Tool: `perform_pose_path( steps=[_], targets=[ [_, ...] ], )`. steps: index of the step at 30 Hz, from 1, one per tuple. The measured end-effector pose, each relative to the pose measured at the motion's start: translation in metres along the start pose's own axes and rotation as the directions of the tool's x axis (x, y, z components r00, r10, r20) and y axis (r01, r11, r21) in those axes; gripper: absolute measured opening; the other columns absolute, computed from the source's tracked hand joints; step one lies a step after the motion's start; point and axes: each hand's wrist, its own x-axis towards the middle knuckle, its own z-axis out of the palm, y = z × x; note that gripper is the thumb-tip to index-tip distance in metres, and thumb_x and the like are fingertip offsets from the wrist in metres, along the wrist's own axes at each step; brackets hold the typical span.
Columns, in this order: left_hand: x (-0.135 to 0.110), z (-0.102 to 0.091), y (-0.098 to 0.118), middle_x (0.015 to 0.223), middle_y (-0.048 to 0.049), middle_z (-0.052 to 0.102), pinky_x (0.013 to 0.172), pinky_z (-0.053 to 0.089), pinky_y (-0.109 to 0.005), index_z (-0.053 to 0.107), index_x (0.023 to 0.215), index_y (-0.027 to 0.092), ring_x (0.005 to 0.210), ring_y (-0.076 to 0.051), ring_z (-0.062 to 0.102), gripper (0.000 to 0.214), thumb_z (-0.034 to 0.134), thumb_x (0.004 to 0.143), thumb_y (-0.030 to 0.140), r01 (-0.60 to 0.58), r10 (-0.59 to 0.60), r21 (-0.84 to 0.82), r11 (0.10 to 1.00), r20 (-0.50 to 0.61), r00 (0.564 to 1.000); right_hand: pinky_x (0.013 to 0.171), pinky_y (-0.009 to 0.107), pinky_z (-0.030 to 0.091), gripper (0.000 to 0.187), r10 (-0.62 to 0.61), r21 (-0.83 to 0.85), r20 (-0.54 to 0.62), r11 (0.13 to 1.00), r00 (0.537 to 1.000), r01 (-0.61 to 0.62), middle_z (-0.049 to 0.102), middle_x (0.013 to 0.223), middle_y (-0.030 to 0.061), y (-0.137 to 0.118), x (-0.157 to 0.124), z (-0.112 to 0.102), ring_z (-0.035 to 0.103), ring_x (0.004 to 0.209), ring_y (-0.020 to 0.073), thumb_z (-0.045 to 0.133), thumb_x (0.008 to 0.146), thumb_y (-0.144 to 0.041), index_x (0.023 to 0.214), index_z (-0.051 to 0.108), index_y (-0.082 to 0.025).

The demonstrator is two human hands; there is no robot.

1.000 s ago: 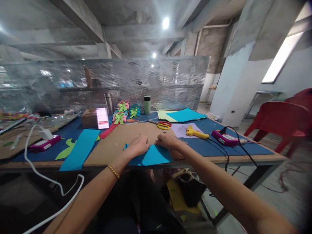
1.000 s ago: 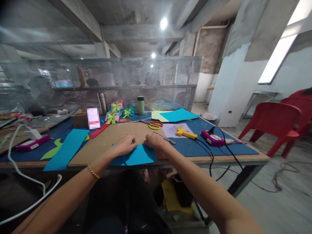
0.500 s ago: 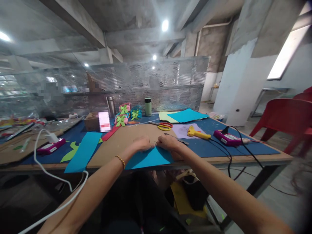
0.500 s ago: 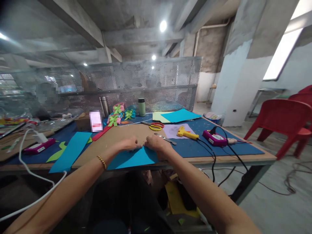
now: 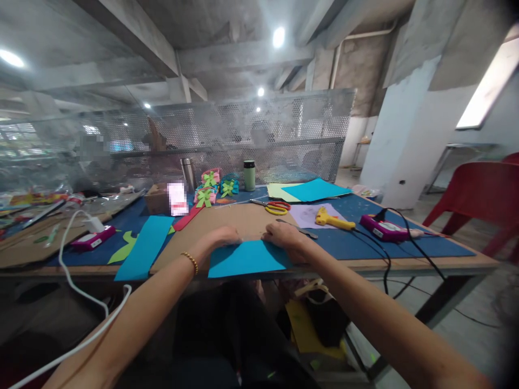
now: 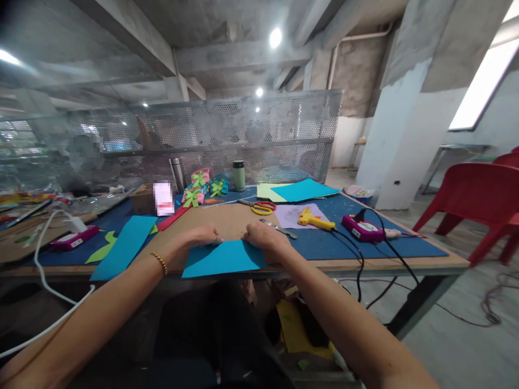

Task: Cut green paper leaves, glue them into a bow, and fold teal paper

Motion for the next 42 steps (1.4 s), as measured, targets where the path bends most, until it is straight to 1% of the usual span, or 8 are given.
perform_pose_path(
  steps=[7, 15, 18, 20, 23, 26, 32, 42],
  targets=[
    [-0.023, -0.016, -0.031, 0.049, 0.0022, 0.043, 0.053, 0.030, -0.028, 0.045, 0.052, 0.019, 0.052, -0.013, 0.040, 0.023, 0.057, 0.071, 0.020, 0.007, -0.005, 0.104, 0.995, -0.023, 1.000, 0.089, 0.043, 0.053, 0.032, -0.011, 0.003, -0.001, 1.000, 1.000, 0.011, 0.069, 0.108, 0.0073, 0.000, -0.002, -0.002, 0.067, 0.098, 0.0208, 0.054, 0.099, -0.043, 0.109, 0.066, -0.015],
    [-0.042, -0.020, -0.086, 0.062, -0.0042, 0.061, 0.056, 0.035, -0.027, 0.056, 0.058, 0.017, 0.060, -0.018, 0.057, 0.025, 0.057, 0.079, 0.031, 0.112, -0.080, 0.219, 0.969, -0.151, 0.985, 0.080, 0.035, 0.050, 0.037, 0.007, 0.009, -0.024, 1.000, 1.000, -0.006, 0.072, 0.105, 0.0137, -0.001, -0.003, -0.004, 0.069, 0.095, 0.0245, 0.049, 0.098, -0.045, 0.103, 0.070, -0.014],
    [-0.052, -0.014, -0.079, 0.087, -0.0161, 0.069, 0.071, 0.042, -0.033, 0.065, 0.077, 0.012, 0.085, -0.027, 0.065, 0.025, 0.048, 0.088, 0.026, 0.185, -0.091, 0.282, 0.941, -0.317, 0.944, 0.078, 0.032, 0.047, 0.037, 0.000, 0.016, -0.039, 1.000, 0.999, 0.001, 0.073, 0.105, 0.0170, -0.001, -0.002, -0.004, 0.069, 0.098, 0.0281, 0.048, 0.096, -0.044, 0.100, 0.072, -0.015],
    [-0.057, 0.000, -0.061, 0.112, -0.0208, 0.067, 0.086, 0.040, -0.038, 0.066, 0.100, 0.010, 0.107, -0.030, 0.060, 0.033, 0.037, 0.096, 0.025, 0.159, -0.011, 0.323, 0.933, -0.415, 0.910, 0.079, 0.032, 0.046, 0.037, -0.005, 0.014, -0.045, 1.000, 0.999, 0.006, 0.073, 0.106, 0.0172, -0.001, -0.003, -0.004, 0.069, 0.099, 0.0285, 0.048, 0.096, -0.043, 0.101, 0.072, -0.015],
    [-0.061, 0.028, -0.033, 0.126, -0.0148, 0.063, 0.099, 0.034, -0.041, 0.063, 0.116, 0.016, 0.117, -0.027, 0.056, 0.036, 0.038, 0.101, 0.036, -0.115, 0.336, 0.460, 0.880, -0.433, 0.837, 0.078, 0.032, 0.046, 0.037, 0.003, 0.002, -0.055, 1.000, 0.998, -0.003, 0.072, 0.107, 0.0180, -0.002, -0.004, -0.002, 0.069, 0.100, 0.0291, 0.047, 0.096, -0.043, 0.102, 0.071, -0.015],
    [-0.062, 0.048, -0.020, 0.112, -0.0146, 0.068, 0.097, 0.036, -0.042, 0.066, 0.110, 0.014, 0.107, -0.027, 0.060, 0.042, 0.038, 0.101, 0.045, -0.214, 0.443, 0.527, 0.822, -0.357, 0.823, 0.077, 0.032, 0.046, 0.039, 0.016, -0.005, -0.060, 1.000, 0.998, -0.016, 0.072, 0.106, 0.0181, -0.003, -0.005, -0.001, 0.069, 0.099, 0.0290, 0.046, 0.097, -0.044, 0.103, 0.070, -0.014],
    [-0.067, 0.055, -0.033, 0.112, -0.0125, 0.069, 0.096, 0.038, -0.042, 0.067, 0.111, 0.016, 0.107, -0.025, 0.061, 0.039, 0.033, 0.104, 0.035, -0.216, 0.458, 0.517, 0.828, -0.401, 0.793, 0.077, 0.031, 0.046, 0.036, 0.001, 0.015, -0.065, 1.000, 0.998, 0.000, 0.073, 0.105, 0.0166, -0.005, -0.010, -0.005, 0.069, 0.099, 0.0278, 0.046, 0.097, -0.042, 0.101, 0.070, -0.015],
    [-0.080, 0.077, -0.067, 0.146, -0.0136, 0.053, 0.119, 0.027, -0.048, 0.050, 0.141, 0.014, 0.137, -0.023, 0.047, 0.049, 0.027, 0.105, 0.038, -0.167, 0.487, 0.579, 0.798, -0.458, 0.744, 0.079, 0.033, 0.050, 0.035, -0.012, 0.058, -0.074, 0.998, 0.997, 0.016, 0.074, 0.104, 0.0203, -0.018, -0.027, -0.023, 0.071, 0.099, 0.0312, 0.048, 0.096, -0.037, 0.103, 0.073, -0.013]
  ],
)
